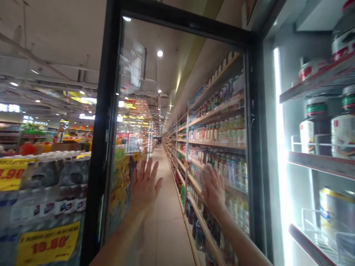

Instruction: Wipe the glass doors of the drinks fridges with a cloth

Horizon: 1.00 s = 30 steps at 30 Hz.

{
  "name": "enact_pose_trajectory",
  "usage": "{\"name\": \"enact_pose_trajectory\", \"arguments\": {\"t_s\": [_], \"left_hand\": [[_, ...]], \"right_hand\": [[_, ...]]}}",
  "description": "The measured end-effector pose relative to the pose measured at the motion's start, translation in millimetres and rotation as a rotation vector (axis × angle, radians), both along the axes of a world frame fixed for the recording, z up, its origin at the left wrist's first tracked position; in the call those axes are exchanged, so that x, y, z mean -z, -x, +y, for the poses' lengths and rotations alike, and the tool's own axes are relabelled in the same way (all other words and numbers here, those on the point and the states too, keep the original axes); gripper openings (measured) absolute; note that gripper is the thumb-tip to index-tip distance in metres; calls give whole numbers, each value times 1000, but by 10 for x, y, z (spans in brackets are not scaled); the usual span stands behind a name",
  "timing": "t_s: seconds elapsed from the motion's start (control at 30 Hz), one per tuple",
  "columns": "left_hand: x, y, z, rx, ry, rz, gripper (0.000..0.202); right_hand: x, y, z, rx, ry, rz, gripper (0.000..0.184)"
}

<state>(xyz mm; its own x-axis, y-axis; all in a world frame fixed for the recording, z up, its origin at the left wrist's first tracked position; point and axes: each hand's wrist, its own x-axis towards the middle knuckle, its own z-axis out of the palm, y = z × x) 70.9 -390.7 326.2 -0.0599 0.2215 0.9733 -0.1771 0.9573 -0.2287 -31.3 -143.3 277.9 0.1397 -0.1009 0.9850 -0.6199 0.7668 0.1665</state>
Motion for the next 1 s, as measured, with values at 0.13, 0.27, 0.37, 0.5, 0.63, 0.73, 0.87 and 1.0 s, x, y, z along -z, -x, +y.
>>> {"name": "enact_pose_trajectory", "arguments": {"t_s": [0.13, 0.27, 0.37, 0.5, 0.63, 0.73, 0.87, 1.0], "left_hand": [[2, 19, 7, 5, -4, 1, 66], [11, 60, -26, 50, -29, -19, 65], [16, 90, -54, 67, -43, -40, 64], [16, 107, -53, 39, -33, -35, 62], [14, 106, -34, 16, -23, -19, 60], [14, 107, -37, 18, -25, -20, 60], [12, 113, -57, 38, -34, -42, 60], [10, 107, -53, 44, -49, -59, 60]], "right_hand": [[-56, 164, 299, 28, 308, -29, 58], [-27, -29, -195, -44, 98, -51, 59], [30, -103, -386, -61, -98, -59, 56], [81, 165, 207, 31, 84, -71, 49], [49, 398, 680, 96, 429, -109, 50], [85, 221, 324, 25, 288, -85, 54], [293, -142, -346, -57, -194, -64, 55], [510, -75, -90, -15, -238, -52, 54]]}}
